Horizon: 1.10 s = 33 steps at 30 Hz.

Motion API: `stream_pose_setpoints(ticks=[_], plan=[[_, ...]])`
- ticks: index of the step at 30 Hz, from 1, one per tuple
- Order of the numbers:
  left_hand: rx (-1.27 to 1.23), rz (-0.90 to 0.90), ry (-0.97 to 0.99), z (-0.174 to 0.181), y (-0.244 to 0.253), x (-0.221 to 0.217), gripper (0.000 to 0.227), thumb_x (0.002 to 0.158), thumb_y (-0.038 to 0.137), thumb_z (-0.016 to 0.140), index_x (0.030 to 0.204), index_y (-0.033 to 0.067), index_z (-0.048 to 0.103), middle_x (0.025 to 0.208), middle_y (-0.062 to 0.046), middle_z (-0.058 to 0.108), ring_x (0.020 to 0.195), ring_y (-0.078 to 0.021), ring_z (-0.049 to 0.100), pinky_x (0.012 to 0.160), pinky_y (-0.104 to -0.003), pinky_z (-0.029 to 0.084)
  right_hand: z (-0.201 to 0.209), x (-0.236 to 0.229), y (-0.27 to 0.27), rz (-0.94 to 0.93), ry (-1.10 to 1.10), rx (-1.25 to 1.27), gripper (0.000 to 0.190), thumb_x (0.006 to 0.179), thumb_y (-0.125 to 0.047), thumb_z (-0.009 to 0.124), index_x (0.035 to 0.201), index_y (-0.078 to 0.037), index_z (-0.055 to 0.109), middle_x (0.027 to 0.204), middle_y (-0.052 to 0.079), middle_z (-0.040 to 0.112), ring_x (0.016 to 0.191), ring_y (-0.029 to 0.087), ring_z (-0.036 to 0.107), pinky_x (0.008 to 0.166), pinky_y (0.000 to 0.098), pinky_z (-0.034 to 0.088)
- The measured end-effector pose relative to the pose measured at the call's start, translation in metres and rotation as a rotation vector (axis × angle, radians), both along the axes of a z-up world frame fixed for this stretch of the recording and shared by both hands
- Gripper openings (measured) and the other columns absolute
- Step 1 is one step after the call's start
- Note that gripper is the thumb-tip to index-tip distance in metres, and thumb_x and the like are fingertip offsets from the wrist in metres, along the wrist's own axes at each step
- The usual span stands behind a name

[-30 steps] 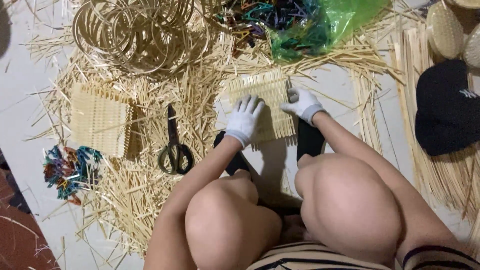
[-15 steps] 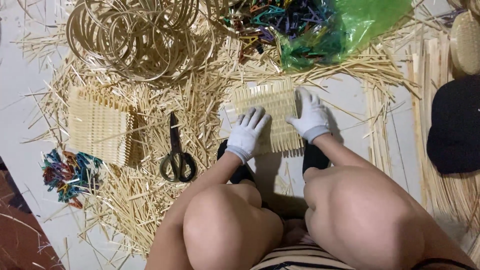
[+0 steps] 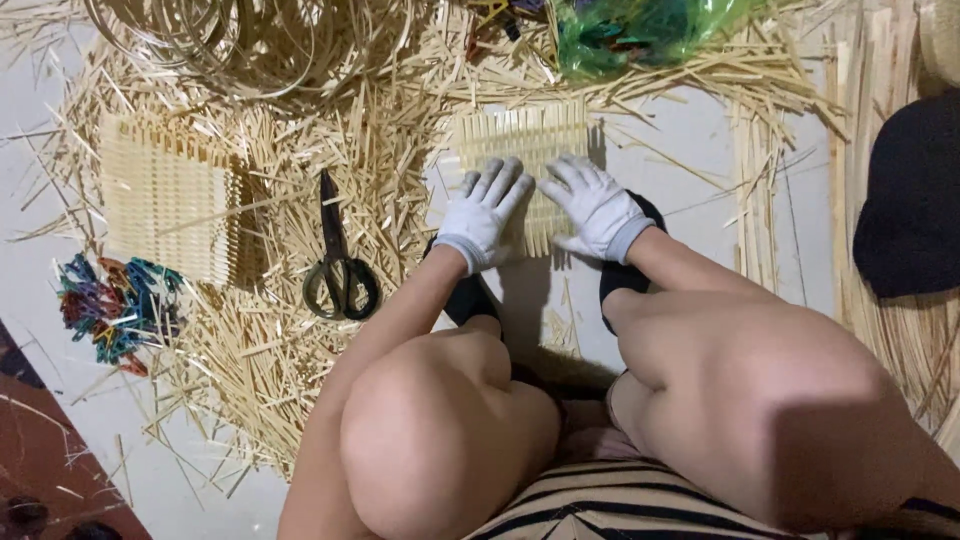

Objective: Trimming and assembling woven bamboo or straw components for basket making using scissors.

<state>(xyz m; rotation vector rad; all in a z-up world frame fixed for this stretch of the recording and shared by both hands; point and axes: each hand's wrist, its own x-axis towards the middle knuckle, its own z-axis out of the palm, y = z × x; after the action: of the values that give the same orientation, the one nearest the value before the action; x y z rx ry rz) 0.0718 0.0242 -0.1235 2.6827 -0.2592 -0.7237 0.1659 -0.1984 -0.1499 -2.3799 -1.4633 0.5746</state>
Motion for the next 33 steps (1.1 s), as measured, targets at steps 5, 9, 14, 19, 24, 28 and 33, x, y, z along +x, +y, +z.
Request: stream_pose_setpoints(ticks=[5, 9, 14, 19, 24, 28, 33], plan=[[0.051, -0.013, -0.143, -0.019, 0.000, -0.009, 0.105, 0.074, 0.038, 0.077, 0.161, 0.0155, 0.023, 0.169, -0.016, 0.019, 0.156, -0.0363, 0.018, 0.125, -0.052, 0.018, -0.006, 0.001, 0.000, 0.047, -0.108, -0.031, 0.091, 0.073, -0.046, 0.078, 0.148, -0.008, 0.045, 0.154, 0.022, 0.038, 0.144, 0.043, 0.033, 0.121, 0.0519, 0.027], [0.053, -0.009, -0.093, -0.006, -0.002, -0.005, 0.109, 0.071, 0.040, 0.078, 0.160, 0.0149, 0.022, 0.168, -0.015, 0.017, 0.156, -0.0360, 0.017, 0.125, -0.052, 0.017, 0.001, 0.003, 0.000, 0.057, -0.099, -0.054, 0.089, 0.074, -0.046, 0.078, 0.147, -0.008, 0.046, 0.154, 0.022, 0.038, 0.144, 0.043, 0.034, 0.120, 0.0518, 0.028], [0.022, 0.009, -0.111, -0.006, 0.000, -0.006, 0.107, 0.072, 0.033, 0.079, 0.161, 0.0161, 0.023, 0.169, -0.015, 0.017, 0.157, -0.0366, 0.018, 0.126, -0.053, 0.018, 0.003, 0.005, 0.002, 0.056, -0.090, -0.032, 0.085, 0.072, -0.044, 0.079, 0.145, -0.011, 0.050, 0.152, 0.018, 0.041, 0.140, 0.041, 0.039, 0.116, 0.0507, 0.034], [0.057, 0.001, -0.142, -0.045, 0.003, -0.009, 0.106, 0.072, 0.027, 0.078, 0.162, 0.0193, 0.022, 0.169, -0.014, 0.017, 0.156, -0.0374, 0.019, 0.123, -0.054, 0.020, 0.009, 0.016, 0.013, 0.093, -0.082, -0.066, 0.079, 0.075, -0.042, 0.079, 0.144, -0.015, 0.052, 0.146, 0.016, 0.047, 0.132, 0.037, 0.047, 0.108, 0.0482, 0.041], [0.077, -0.042, -0.040, -0.020, 0.011, 0.009, 0.104, 0.071, 0.031, 0.080, 0.158, 0.0163, 0.025, 0.166, -0.015, 0.018, 0.154, -0.0365, 0.019, 0.122, -0.053, 0.023, 0.051, 0.006, 0.047, 0.020, -0.124, -0.185, 0.089, 0.071, -0.053, 0.082, 0.143, -0.014, 0.049, 0.131, 0.015, 0.053, 0.123, 0.035, 0.050, 0.103, 0.0470, 0.043], [-0.128, 0.177, -0.188, -0.023, 0.052, 0.035, 0.043, 0.081, 0.017, 0.068, 0.124, 0.0147, 0.064, 0.135, -0.014, 0.058, 0.124, -0.0340, 0.055, 0.104, -0.043, 0.047, 0.054, 0.002, 0.054, -0.010, -0.121, -0.300, 0.096, 0.067, -0.056, 0.084, 0.146, -0.015, 0.047, 0.126, 0.013, 0.053, 0.121, 0.033, 0.051, 0.103, 0.0459, 0.043], [0.075, 0.728, -1.011, -0.026, 0.160, 0.066, 0.031, 0.096, 0.016, 0.058, 0.126, 0.0079, 0.062, 0.117, -0.014, 0.069, 0.098, -0.0299, 0.071, 0.085, -0.042, 0.056, 0.047, 0.001, 0.055, 0.001, -0.127, -0.314, 0.098, 0.066, -0.055, 0.086, 0.145, -0.012, 0.045, 0.129, 0.015, 0.051, 0.123, 0.033, 0.049, 0.104, 0.0459, 0.041]])
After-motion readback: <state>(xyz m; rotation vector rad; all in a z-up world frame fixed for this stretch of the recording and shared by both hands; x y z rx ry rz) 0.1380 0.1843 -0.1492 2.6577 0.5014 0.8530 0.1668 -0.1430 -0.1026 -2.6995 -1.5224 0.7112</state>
